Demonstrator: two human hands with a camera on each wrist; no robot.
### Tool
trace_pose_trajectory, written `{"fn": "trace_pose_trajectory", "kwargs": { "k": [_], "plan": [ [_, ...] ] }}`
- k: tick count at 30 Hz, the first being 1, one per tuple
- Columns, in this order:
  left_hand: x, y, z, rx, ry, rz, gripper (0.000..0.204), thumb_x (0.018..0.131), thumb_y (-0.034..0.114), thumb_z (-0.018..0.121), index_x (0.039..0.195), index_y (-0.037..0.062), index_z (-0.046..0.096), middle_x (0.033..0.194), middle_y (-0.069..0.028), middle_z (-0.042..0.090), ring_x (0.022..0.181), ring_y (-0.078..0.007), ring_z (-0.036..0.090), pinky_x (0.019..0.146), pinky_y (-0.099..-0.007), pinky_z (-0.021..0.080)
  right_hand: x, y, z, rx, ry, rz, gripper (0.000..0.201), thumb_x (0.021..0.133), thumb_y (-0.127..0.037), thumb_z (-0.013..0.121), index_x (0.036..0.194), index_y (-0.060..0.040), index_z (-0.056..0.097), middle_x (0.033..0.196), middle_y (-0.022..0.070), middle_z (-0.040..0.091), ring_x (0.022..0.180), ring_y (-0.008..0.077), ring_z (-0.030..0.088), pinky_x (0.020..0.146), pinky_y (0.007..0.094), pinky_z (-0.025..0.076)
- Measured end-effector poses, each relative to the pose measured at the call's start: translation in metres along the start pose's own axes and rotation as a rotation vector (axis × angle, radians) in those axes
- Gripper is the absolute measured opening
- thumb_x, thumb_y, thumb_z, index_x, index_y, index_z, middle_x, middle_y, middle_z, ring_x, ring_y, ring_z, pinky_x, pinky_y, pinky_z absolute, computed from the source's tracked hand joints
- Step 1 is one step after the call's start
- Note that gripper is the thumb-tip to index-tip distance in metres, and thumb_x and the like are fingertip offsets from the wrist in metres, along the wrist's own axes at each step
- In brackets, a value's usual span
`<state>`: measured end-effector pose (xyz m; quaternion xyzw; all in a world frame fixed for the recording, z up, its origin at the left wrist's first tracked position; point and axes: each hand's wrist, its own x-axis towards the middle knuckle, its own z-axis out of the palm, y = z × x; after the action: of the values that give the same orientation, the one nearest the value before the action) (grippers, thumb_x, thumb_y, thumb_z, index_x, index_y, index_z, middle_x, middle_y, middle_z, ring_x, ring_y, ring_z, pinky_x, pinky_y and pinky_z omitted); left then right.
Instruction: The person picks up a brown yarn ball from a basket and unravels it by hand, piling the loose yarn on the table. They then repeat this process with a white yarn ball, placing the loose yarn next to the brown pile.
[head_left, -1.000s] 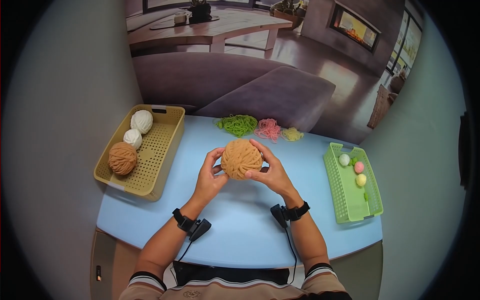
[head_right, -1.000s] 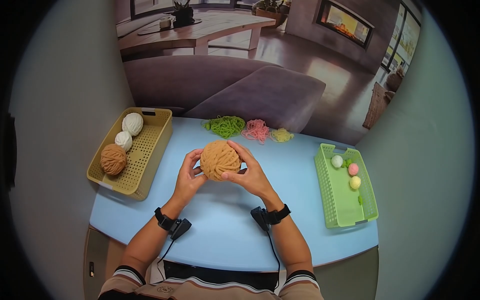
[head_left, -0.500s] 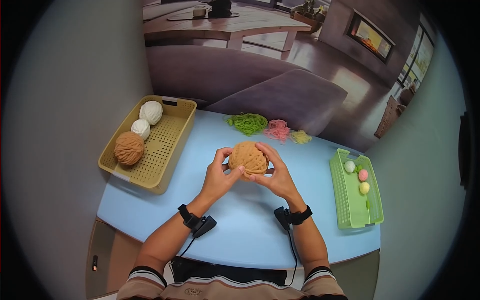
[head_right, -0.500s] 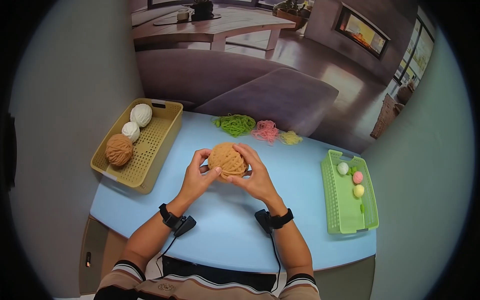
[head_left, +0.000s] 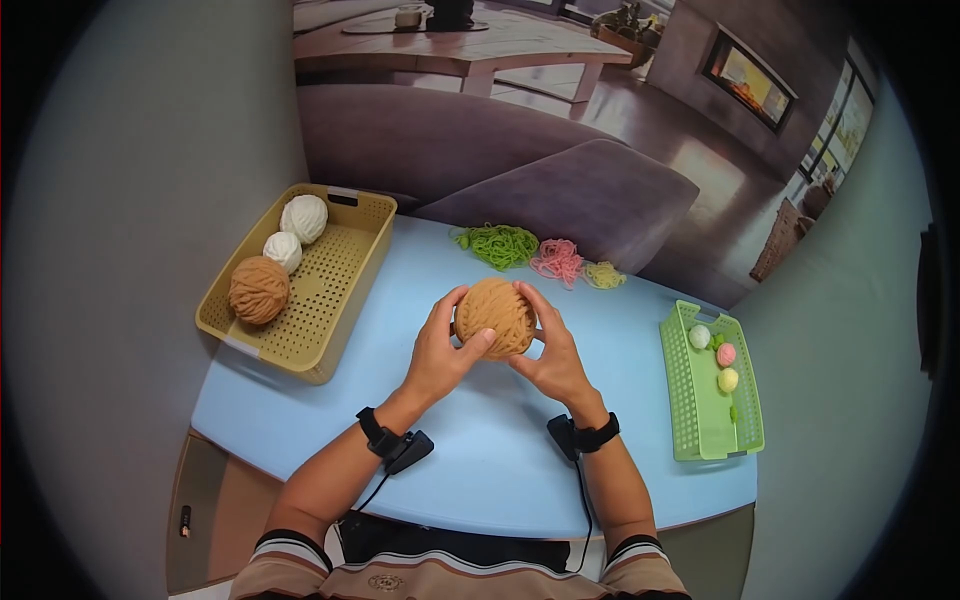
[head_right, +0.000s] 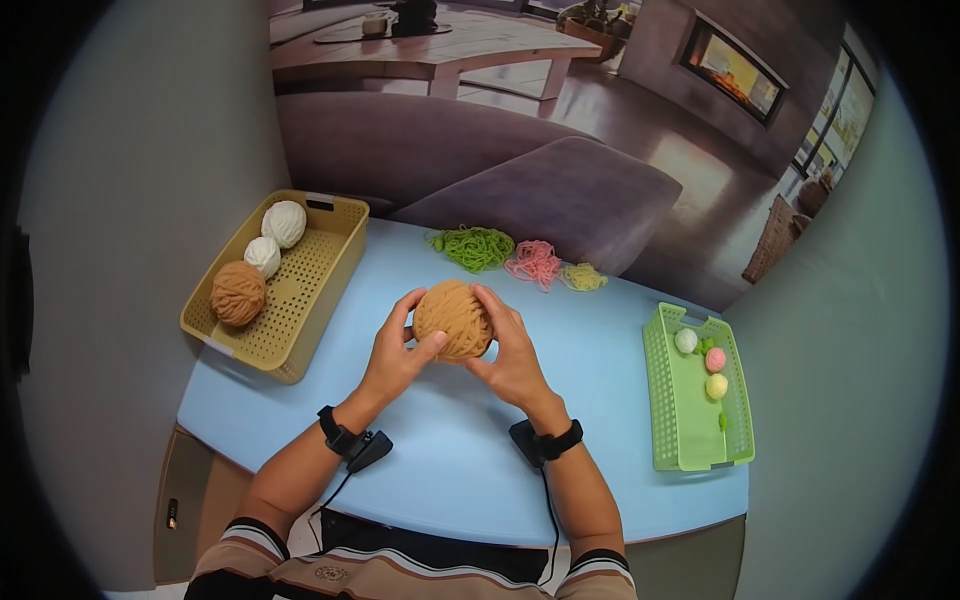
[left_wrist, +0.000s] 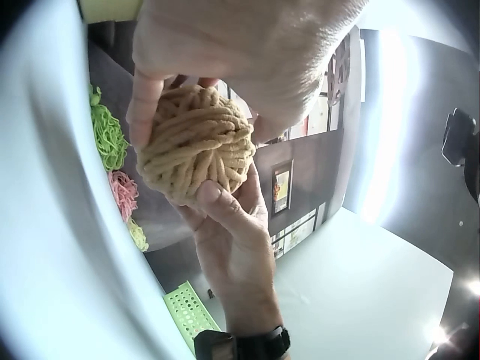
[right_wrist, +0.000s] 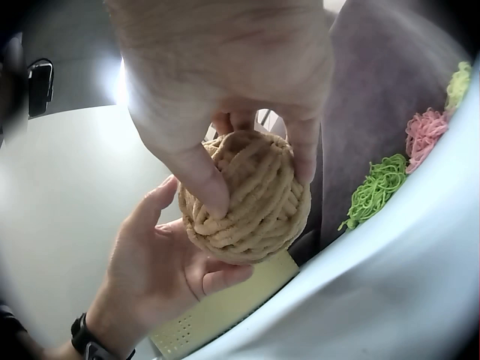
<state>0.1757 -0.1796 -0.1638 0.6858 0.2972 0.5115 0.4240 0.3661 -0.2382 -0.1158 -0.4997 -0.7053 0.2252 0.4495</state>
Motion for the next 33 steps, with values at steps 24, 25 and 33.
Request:
{"fn": "trace_pose_trajectory", "kwargs": {
  "k": [24, 25, 33],
  "plan": [
    [-0.001, 0.006, -0.001, -0.164, 0.045, -0.037, 0.072, 0.089, 0.014, 0.073, 0.149, 0.0007, 0.034, 0.144, -0.0135, 0.038, 0.136, -0.0273, 0.043, 0.103, -0.0427, 0.053, 0.002, -0.001, -0.005, 0.366, -0.108, 0.228, 0.102, 0.082, -0.011, 0.079, 0.162, -0.0074, 0.016, 0.166, 0.0171, 0.021, 0.144, 0.0345, 0.04, 0.111, 0.0432, 0.045],
    [-0.001, 0.008, -0.001, -0.098, 0.048, -0.01, 0.074, 0.088, 0.013, 0.073, 0.149, -0.0005, 0.034, 0.145, -0.015, 0.036, 0.138, -0.0282, 0.042, 0.102, -0.0427, 0.054, 0.002, 0.005, -0.005, 0.395, -0.099, 0.208, 0.102, 0.083, -0.014, 0.079, 0.161, -0.0062, 0.015, 0.165, 0.0176, 0.021, 0.142, 0.0348, 0.042, 0.11, 0.0433, 0.046],
    [0.002, 0.008, -0.001, -0.379, -0.061, -0.035, 0.071, 0.093, 0.022, 0.069, 0.151, 0.0047, 0.032, 0.142, -0.014, 0.045, 0.133, -0.0264, 0.049, 0.1, -0.0391, 0.052, 0.002, 0.011, -0.008, 0.517, -0.005, 0.175, 0.103, 0.082, -0.023, 0.084, 0.159, -0.0013, 0.02, 0.159, 0.0205, 0.031, 0.14, 0.0336, 0.045, 0.108, 0.0456, 0.048]
  ]
}}
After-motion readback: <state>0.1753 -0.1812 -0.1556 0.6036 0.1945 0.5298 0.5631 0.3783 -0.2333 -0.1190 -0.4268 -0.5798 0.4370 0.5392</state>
